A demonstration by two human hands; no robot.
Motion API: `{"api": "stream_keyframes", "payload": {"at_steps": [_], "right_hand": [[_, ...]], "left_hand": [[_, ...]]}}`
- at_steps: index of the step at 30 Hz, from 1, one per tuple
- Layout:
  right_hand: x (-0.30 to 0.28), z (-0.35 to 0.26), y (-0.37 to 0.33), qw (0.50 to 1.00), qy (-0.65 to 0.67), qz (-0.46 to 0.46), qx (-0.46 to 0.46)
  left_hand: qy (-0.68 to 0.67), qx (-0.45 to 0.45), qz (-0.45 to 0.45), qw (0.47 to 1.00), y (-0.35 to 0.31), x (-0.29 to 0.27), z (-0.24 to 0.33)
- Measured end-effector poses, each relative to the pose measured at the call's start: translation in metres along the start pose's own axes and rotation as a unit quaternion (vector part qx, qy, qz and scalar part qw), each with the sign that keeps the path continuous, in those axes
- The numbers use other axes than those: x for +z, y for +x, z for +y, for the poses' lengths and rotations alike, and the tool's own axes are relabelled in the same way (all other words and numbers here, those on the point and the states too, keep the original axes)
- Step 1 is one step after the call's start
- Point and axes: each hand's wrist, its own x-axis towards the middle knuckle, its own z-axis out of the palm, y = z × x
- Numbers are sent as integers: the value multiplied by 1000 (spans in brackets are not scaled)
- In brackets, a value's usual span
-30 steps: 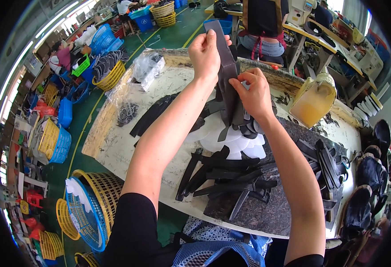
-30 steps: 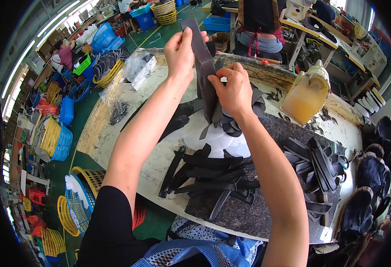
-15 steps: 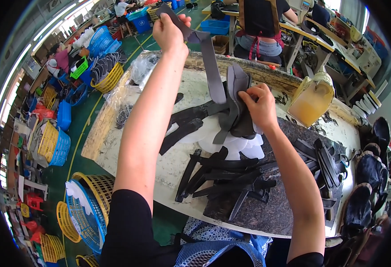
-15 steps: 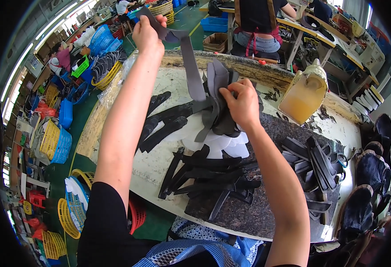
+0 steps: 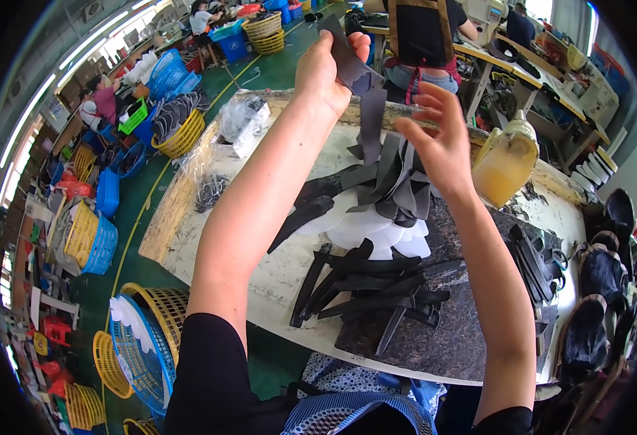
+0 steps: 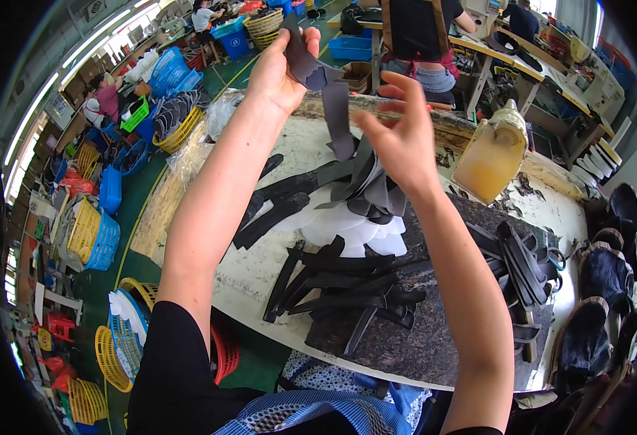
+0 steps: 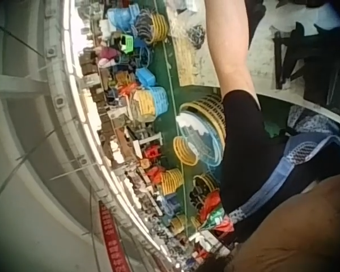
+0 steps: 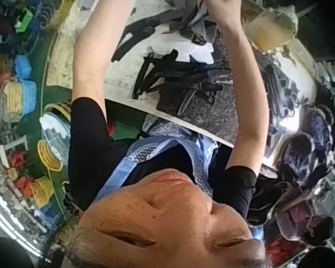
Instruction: Prepare shoe components by hammering and organizing material strips at a factory workbench.
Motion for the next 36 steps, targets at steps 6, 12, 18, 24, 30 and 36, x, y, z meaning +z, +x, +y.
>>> {"api": "stream_keyframes", "payload": {"at_steps": [6, 12, 18, 24, 30, 36], "right_hand": [[-13, -3, -5, 969, 191, -110, 115], [-30, 8, -16, 960, 184, -7, 210], [-59, 28, 10, 986, -168, 18, -16], [-45, -56, -8, 956, 58, -283, 54], [-116, 34, -11, 959, -135, -108, 224], [-73, 97, -15, 962, -174, -52, 206]], "left_hand": [[-63, -45, -33, 996, -22, 13, -2], [-86, 67, 87, 990, -10, -18, 28], [-15, -7, 44, 999, -43, -1, 11], [81, -94, -105, 987, -66, 5, 16], [538, -185, -70, 819, -70, -108, 45], [674, 35, -182, 715, -73, -118, -54]]}}
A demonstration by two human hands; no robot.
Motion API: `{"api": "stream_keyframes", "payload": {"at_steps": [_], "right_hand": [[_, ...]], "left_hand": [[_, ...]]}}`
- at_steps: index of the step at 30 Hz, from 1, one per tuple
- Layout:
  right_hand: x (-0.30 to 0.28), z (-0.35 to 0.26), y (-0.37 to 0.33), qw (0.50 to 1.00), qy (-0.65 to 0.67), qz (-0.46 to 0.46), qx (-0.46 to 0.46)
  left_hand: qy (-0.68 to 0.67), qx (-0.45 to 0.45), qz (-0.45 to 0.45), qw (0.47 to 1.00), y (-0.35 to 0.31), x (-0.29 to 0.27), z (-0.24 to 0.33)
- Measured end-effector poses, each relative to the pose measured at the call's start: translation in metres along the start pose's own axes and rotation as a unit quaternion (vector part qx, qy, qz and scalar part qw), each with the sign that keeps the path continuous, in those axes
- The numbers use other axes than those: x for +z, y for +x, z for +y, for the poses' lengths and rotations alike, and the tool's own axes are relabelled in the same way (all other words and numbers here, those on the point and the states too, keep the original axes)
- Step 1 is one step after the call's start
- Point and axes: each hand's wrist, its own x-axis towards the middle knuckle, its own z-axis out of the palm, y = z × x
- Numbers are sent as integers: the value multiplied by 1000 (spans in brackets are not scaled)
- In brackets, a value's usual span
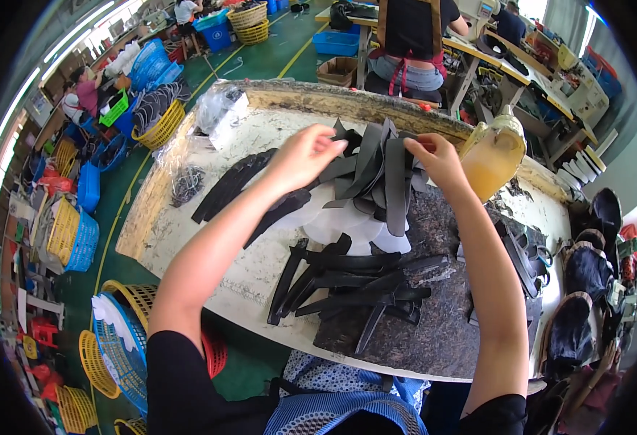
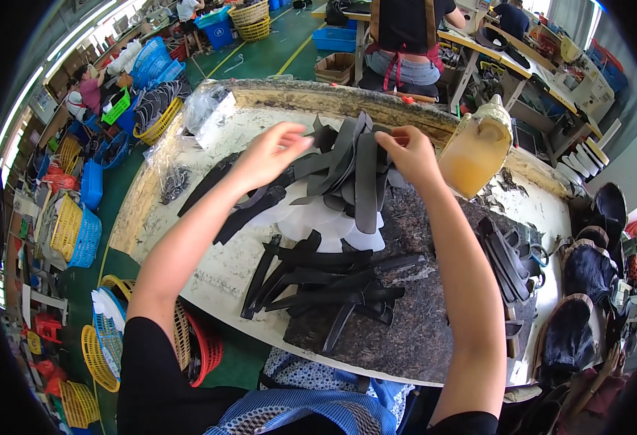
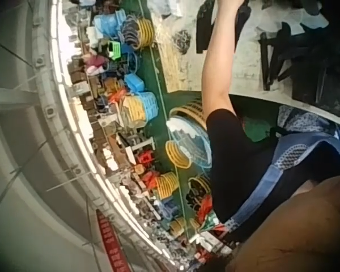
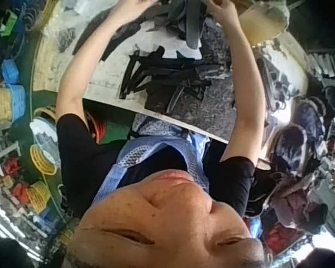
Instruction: Prepare shoe components by hammering and organizing material strips at a factory workbench.
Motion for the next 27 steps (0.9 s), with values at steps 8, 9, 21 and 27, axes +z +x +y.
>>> {"api": "stream_keyframes", "payload": {"at_steps": [8, 9, 21, 27], "right_hand": [[9, -22, -26, 980, 119, -143, -66], [6, -20, -29, 978, 109, -158, -85], [8, -62, -3, 985, 103, -12, -141], [16, -75, -28, 974, 109, -164, -110]], "left_hand": [[-164, -123, -126, 971, 81, 67, -10], [-210, -119, -98, 965, 79, 67, -15], [-263, 80, 77, 958, 42, 42, 31], [-269, 0, 175, 947, 36, 35, 36]]}}
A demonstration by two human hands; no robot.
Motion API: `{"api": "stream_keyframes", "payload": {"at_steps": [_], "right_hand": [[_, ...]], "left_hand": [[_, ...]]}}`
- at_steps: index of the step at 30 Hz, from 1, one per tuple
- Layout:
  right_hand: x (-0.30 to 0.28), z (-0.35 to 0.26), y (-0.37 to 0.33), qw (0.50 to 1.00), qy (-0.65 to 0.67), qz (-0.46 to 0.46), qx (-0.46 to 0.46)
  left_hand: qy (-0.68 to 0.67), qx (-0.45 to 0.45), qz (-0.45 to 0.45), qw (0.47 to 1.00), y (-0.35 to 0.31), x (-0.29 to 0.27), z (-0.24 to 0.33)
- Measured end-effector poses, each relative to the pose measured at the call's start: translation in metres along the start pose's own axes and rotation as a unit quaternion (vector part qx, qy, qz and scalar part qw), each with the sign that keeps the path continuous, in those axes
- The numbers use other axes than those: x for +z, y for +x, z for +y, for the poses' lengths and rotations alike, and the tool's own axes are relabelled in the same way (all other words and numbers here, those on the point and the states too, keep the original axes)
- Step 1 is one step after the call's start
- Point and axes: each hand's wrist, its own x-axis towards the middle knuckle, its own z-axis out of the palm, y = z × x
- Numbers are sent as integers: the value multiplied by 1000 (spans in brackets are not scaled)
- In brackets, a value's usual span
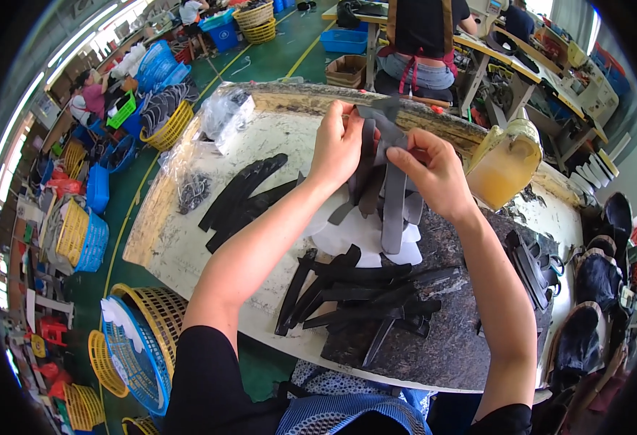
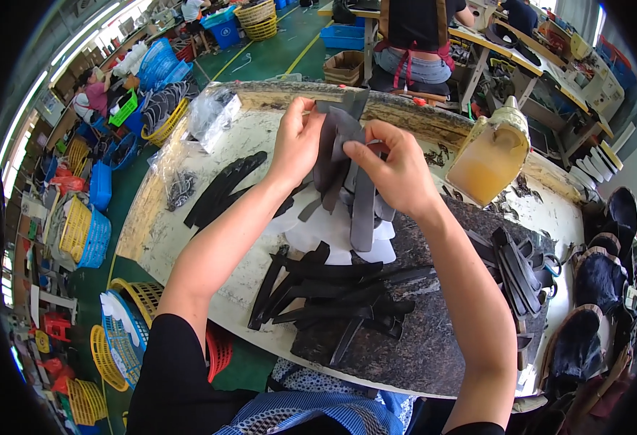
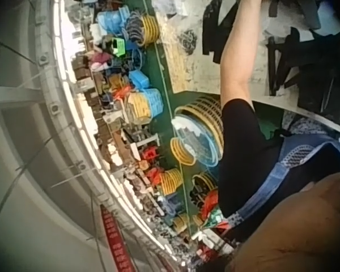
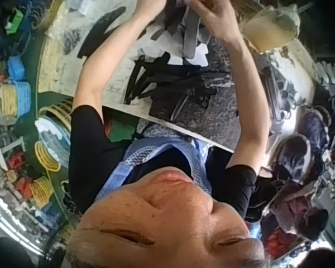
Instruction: Prepare shoe components by hammering and organizing material strips at a factory workbench.
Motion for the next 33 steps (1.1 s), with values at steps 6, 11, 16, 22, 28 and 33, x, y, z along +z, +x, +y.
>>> {"api": "stream_keyframes", "payload": {"at_steps": [6, 11, 16, 22, 28, 33], "right_hand": [[1, 2, -25, 986, 162, -24, 6], [-15, 26, -27, 971, 171, 129, 105], [-48, 63, -35, 962, -17, 264, 75], [13, -48, -17, 879, -334, 142, -308], [31, -18, 15, 880, -347, -22, -323], [22, -11, 49, 884, -413, -62, -210]], "left_hand": [[-286, -265, 184, 902, 43, -50, -51], [-331, -260, 244, 873, 25, -86, -52], [-330, -194, 129, 915, 7, -67, -4], [-208, -87, 2, 974, -21, -54, 40], [-129, 69, -89, 985, -34, -37, 61], [262, 438, -239, 826, -65, -57, 70]]}}
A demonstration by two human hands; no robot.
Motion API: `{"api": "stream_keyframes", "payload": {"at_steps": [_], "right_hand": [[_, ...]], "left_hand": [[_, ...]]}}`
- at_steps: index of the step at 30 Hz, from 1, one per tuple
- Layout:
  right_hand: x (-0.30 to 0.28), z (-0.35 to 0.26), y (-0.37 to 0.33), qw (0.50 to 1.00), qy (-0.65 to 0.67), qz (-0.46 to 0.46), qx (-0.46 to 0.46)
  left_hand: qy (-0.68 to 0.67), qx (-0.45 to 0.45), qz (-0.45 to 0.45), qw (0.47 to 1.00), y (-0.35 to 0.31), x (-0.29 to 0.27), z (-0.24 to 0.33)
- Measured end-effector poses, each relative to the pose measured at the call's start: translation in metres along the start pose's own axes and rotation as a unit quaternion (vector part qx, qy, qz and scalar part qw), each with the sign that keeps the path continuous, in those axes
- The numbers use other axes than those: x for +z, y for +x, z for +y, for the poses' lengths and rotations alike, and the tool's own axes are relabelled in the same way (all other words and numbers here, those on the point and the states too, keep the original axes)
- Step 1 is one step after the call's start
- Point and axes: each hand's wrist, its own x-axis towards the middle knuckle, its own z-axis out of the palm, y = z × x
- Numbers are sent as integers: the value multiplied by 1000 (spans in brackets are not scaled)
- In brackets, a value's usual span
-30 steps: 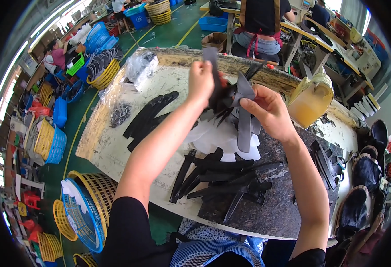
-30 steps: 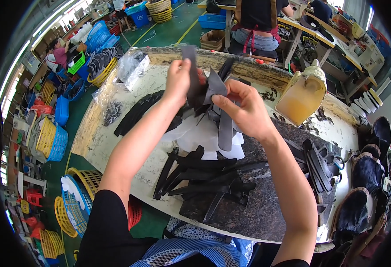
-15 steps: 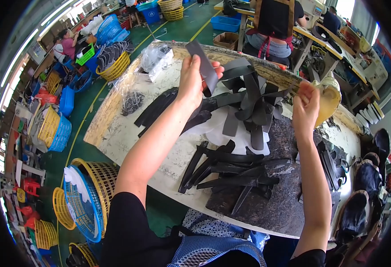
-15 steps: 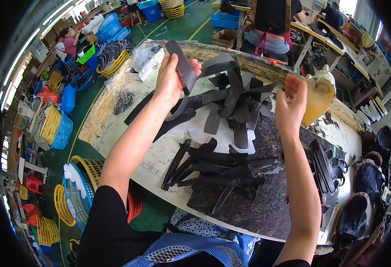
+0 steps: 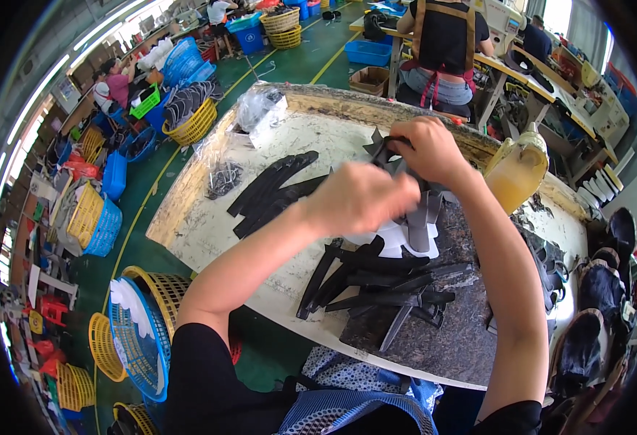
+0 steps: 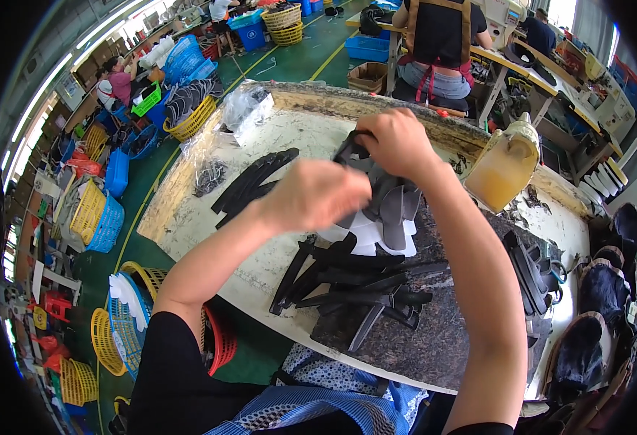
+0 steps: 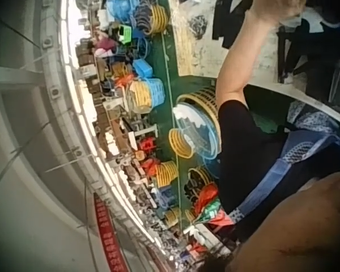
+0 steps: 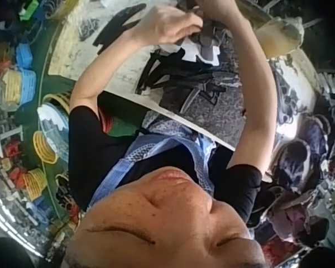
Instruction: Prepare shoe components by hammering and organizing material strips at a factory workbench.
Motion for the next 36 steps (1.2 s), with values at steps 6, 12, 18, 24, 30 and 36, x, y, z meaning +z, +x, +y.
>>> {"api": "stream_keyframes", "payload": {"at_steps": [6, 12, 18, 24, 30, 36], "right_hand": [[6, 36, 10, 992, -3, 31, 126], [-28, -9, -47, 903, 365, 158, 164], [-57, -76, -134, 750, 594, 100, 272], [-76, -79, -193, 813, 507, 107, 266], [-109, -82, -269, 806, 328, 340, 356], [-130, -126, -373, 783, 484, 86, 380]], "left_hand": [[-130, -40, 30, 990, -19, 9, 65], [-455, -513, 183, 704, -8, 5, 56], [-464, -469, 96, 745, 2, 27, 91], [-473, -435, -36, 766, 28, 37, 122], [-601, -466, -87, 644, 29, 67, 168], [-638, -489, -2, 595, 9, 90, 192]]}}
